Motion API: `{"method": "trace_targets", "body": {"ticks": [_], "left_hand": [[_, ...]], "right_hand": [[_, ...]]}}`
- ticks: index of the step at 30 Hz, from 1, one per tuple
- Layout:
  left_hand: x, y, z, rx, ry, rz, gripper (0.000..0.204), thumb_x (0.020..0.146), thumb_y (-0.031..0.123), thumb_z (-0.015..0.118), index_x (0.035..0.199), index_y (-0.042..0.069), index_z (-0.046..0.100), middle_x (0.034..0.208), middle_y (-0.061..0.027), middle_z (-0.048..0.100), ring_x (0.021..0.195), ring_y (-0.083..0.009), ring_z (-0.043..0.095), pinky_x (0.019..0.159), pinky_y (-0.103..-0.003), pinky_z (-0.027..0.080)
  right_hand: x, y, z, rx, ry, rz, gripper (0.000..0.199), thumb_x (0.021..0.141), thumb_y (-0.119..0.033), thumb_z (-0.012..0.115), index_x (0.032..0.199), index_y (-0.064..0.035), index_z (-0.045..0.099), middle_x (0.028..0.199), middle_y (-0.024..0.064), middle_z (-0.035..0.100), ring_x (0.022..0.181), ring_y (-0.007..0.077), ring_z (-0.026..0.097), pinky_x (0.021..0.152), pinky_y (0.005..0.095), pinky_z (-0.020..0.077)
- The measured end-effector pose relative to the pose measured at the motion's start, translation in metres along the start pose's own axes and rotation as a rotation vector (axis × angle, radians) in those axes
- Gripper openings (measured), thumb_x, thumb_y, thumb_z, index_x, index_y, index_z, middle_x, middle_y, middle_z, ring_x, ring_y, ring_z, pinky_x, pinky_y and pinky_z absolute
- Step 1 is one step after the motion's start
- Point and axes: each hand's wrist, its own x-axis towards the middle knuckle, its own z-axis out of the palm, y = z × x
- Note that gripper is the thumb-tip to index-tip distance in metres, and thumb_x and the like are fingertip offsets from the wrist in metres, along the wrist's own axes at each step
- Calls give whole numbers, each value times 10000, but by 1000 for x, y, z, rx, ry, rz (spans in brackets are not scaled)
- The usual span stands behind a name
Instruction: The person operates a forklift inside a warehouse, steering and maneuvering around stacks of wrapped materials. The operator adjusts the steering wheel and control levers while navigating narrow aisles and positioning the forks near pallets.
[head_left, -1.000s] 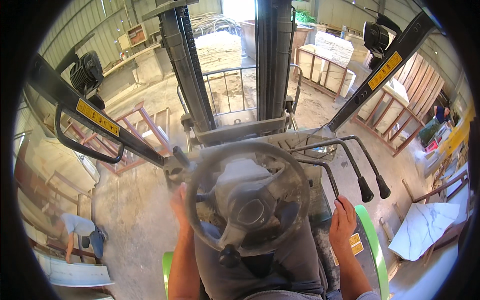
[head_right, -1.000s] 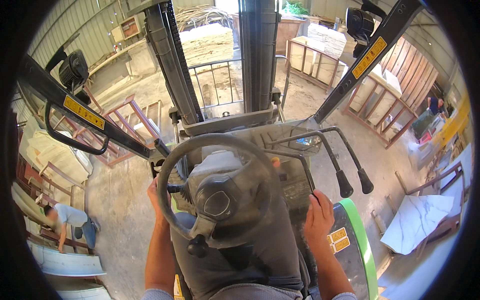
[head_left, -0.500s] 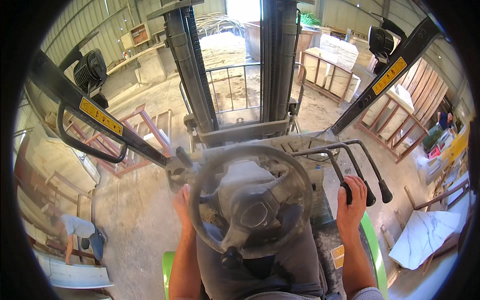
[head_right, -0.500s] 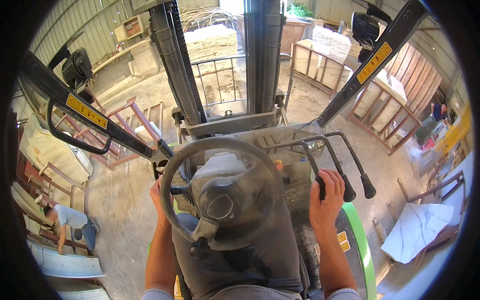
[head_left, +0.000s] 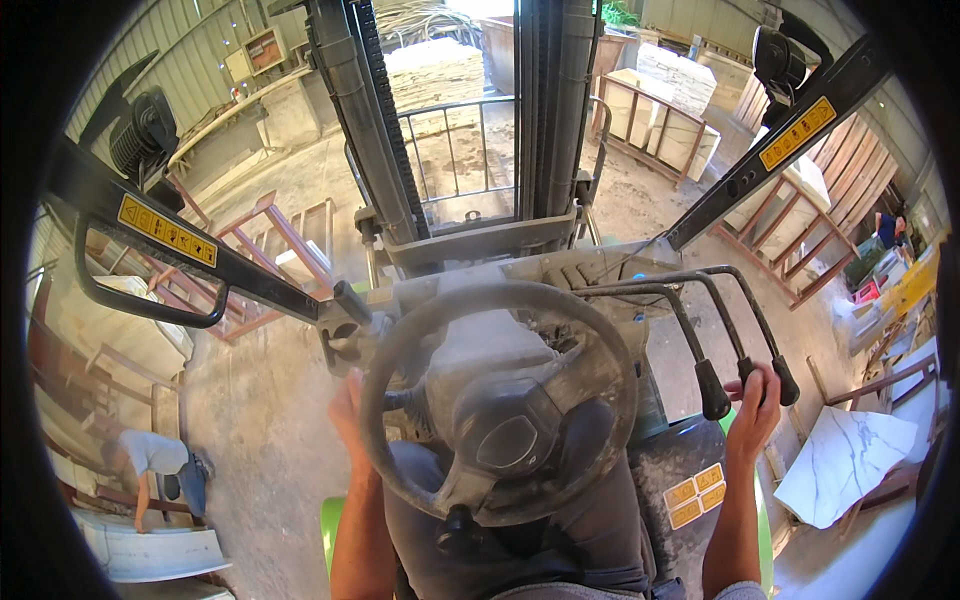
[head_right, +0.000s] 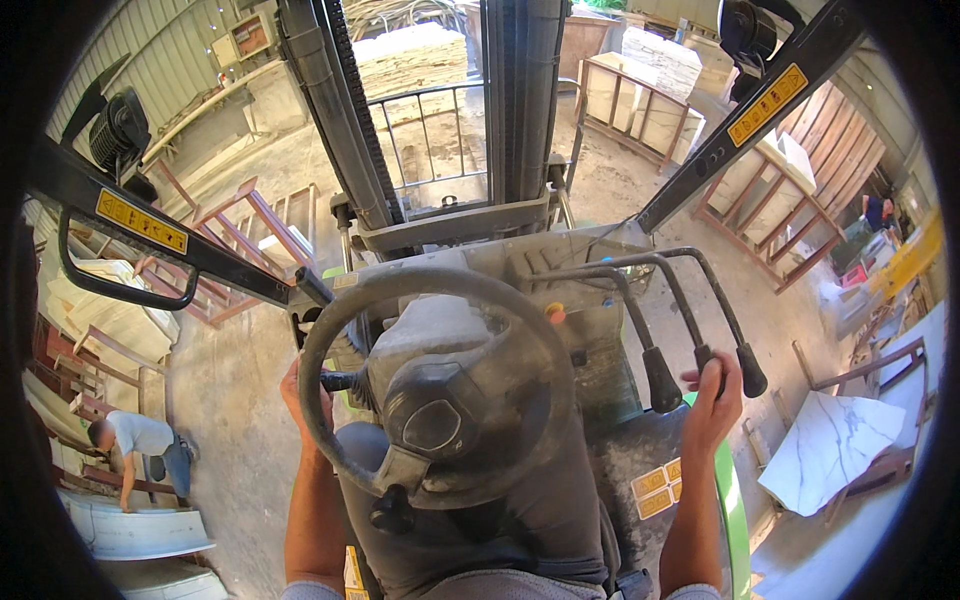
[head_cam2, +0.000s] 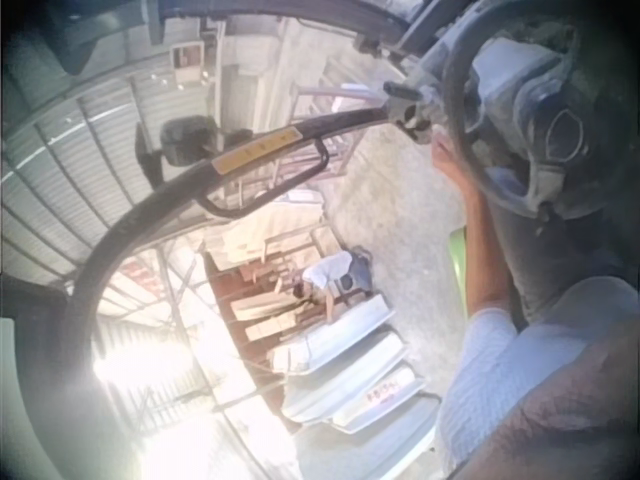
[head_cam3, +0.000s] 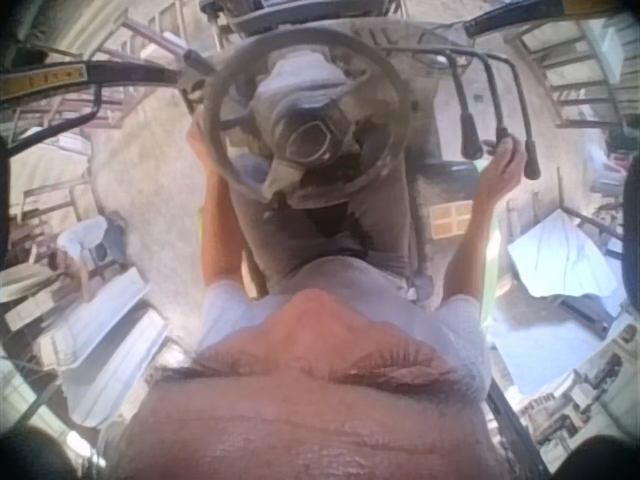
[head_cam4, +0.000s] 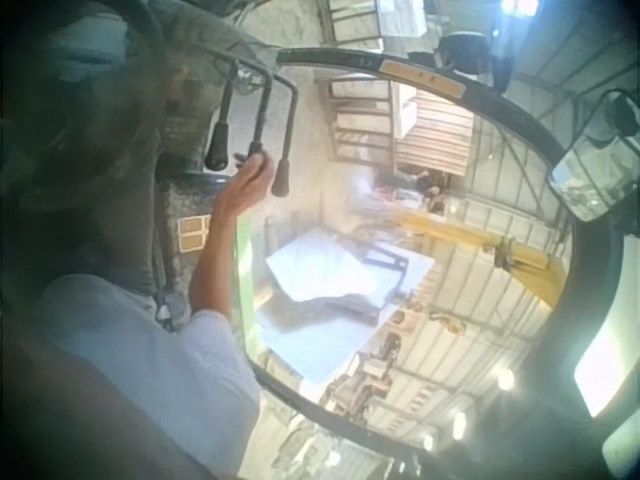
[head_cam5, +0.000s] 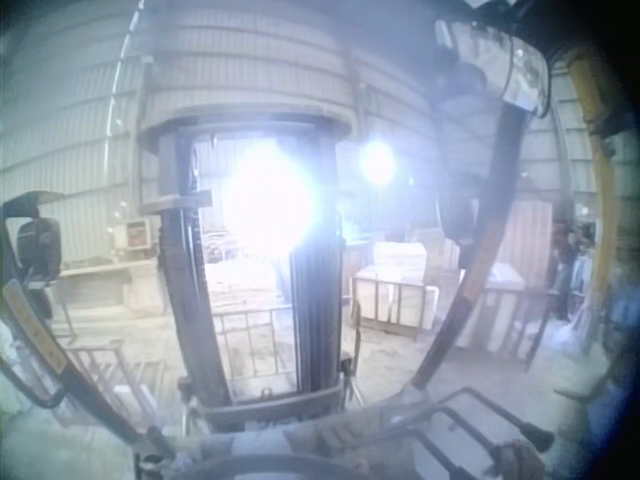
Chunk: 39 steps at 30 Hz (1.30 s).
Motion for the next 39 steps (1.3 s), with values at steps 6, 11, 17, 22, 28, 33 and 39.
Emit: {"method": "trace_targets", "body": {"ticks": [6, 11, 17, 22, 28, 33, 39], "left_hand": [[1, 3, -2, 53, -8, 24, 354, 1059, 292, 541, 861, 22, 657, 660, 47, 522, 586, -38, 460, 496, -254, 355], [3, 8, -1, 188, 9, 23, 263, 1045, 211, 562, 922, 10, 679, 750, 42, 552, 745, -45, 453, 621, -259, 400], [5, 15, 7, 119, 22, 68, 433, 1043, 311, 503, 794, -36, 576, 673, -18, 501, 679, -119, 429, 596, -352, 393], [10, -4, -1, 97, -37, 29, 362, 1034, 288, 521, 852, -13, 605, 699, -8, 524, 677, -108, 470, 590, -324, 403], [29, -30, -8, -212, -30, -144, 266, 1004, 246, 565, 866, 31, 640, 665, 15, 539, 593, -79, 499, 503, -287, 381], [30, -18, -9, 147, -96, 118, 330, 1030, 244, 555, 763, 51, 534, 709, 52, 431, 698, -76, 381, 564, -292, 325], [34, -14, -1, 158, -30, 19, 402, 1055, 311, 531, 761, 35, 522, 686, 41, 423, 690, -76, 383, 562, -301, 332]], "right_hand": [[87, -41, 43, -156, 109, -314, 312, 1078, -265, 507, 1196, -9, 639, 790, 76, 622, 541, 111, 553, 534, 288, 448], [96, -53, 43, -170, 54, -347, 334, 1081, -289, 507, 1215, -16, 644, 737, 52, 592, 557, 108, 560, 547, 278, 445], [38, -48, 24, -301, 81, -343, 269, 1032, -202, 567, 1194, 4, 628, 1018, 121, 678, 897, 213, 659, 803, 336, 507], [-58, -104, 60, -73, -147, -465, 328, 861, -33, 650, 1189, -31, 641, 1161, 133, 670, 1094, 302, 628, 990, 423, 474], [-165, -204, 183, 380, -748, -695, 527, 804, -205, 792, 1261, -32, 595, 1263, 115, 613, 1269, 330, 532, 1085, 470, 426], [-199, -195, 202, 347, -1002, -947, 310, 850, -217, 724, 1078, -27, 633, 1129, 96, 619, 1167, 302, 548, 1082, 443, 412], [-189, -127, 150, 249, -1004, -946, 140, 819, -169, 753, 850, -63, 666, 929, 71, 637, 1111, 258, 589, 1029, 453, 452]]}}
